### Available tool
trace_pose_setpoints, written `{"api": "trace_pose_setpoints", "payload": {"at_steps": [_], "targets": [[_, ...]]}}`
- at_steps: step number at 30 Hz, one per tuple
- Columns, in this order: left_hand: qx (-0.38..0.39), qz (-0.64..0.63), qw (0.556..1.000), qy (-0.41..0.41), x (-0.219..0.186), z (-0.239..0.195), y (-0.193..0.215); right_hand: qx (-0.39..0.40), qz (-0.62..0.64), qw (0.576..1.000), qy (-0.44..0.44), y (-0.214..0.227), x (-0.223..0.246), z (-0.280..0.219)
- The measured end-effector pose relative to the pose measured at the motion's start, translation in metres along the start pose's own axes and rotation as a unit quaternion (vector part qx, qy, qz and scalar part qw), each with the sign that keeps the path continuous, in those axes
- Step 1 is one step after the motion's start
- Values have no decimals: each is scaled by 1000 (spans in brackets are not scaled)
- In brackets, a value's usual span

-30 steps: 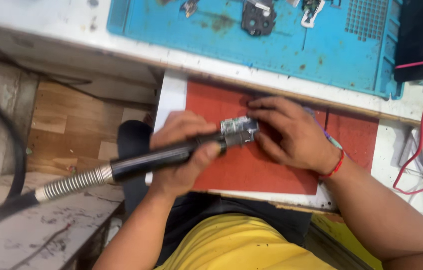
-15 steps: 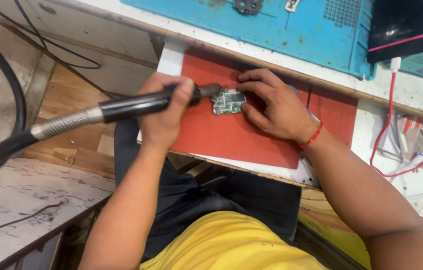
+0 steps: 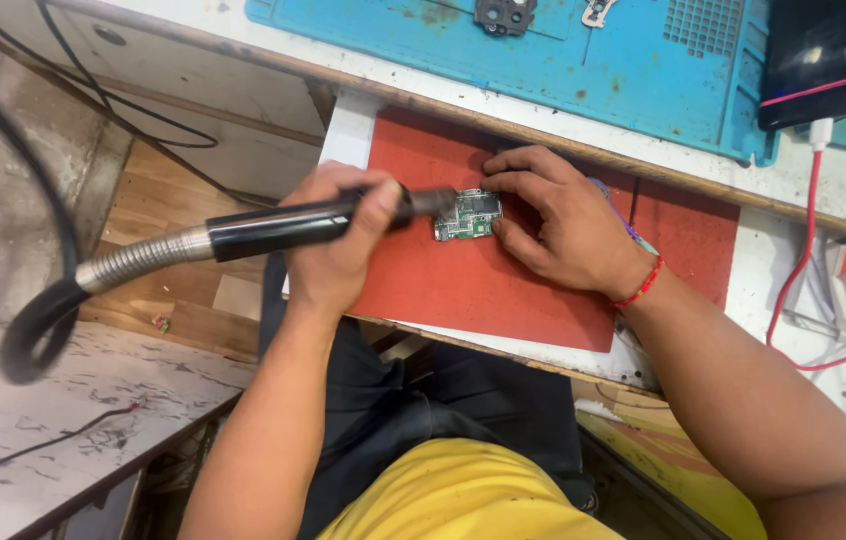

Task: The person uses a hot air gun to heat a small circuit board placed on a red mat. They hold the board steady with one hand while directing the hot air nozzle with the other, focusing on specific components. The person occasionally adjusts the board's position to access different areas.

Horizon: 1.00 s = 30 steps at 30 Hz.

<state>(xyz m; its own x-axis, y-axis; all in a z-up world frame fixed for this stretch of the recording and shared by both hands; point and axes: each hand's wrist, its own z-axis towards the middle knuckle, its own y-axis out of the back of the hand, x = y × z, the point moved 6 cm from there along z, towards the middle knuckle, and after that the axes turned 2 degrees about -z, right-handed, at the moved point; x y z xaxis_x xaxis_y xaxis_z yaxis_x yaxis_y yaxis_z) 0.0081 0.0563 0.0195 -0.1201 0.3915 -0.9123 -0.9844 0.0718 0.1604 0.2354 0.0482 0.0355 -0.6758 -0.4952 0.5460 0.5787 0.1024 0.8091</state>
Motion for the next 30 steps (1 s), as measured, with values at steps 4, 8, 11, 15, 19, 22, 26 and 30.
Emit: {"api": "trace_pose_setpoints", "payload": {"at_steps": [4, 8, 11, 15, 19, 22, 26, 30], "targets": [[-30, -10, 999, -2, 2, -3, 0, 0, 8, 1000, -11, 0, -2, -1], [10, -39, 999, 8, 1, 1, -2, -10, 6, 1000, 14, 3, 1, -2], [-11, -7, 1000, -6, -4, 0, -2, -3, 4, 1000, 15, 2, 0, -1], [-2, 1, 1000, -5, -4, 0, 2, -7, 9, 1000, 5, 0, -3, 0], [-89, -70, 992, 59, 3, -2, 9, -18, -10, 1000, 24, 0, 2, -1], [45, 14, 999, -24, -3, -1, -1, -10, 3, 1000, 15, -2, -3, -1], [1, -8, 1000, 7, 5, -4, 0, -4, 13, 1000, 5, -3, -5, -4], [21, -25, 999, -9, 0, -4, -1, -5, -2, 1000, 22, 1, -3, -1]]}}
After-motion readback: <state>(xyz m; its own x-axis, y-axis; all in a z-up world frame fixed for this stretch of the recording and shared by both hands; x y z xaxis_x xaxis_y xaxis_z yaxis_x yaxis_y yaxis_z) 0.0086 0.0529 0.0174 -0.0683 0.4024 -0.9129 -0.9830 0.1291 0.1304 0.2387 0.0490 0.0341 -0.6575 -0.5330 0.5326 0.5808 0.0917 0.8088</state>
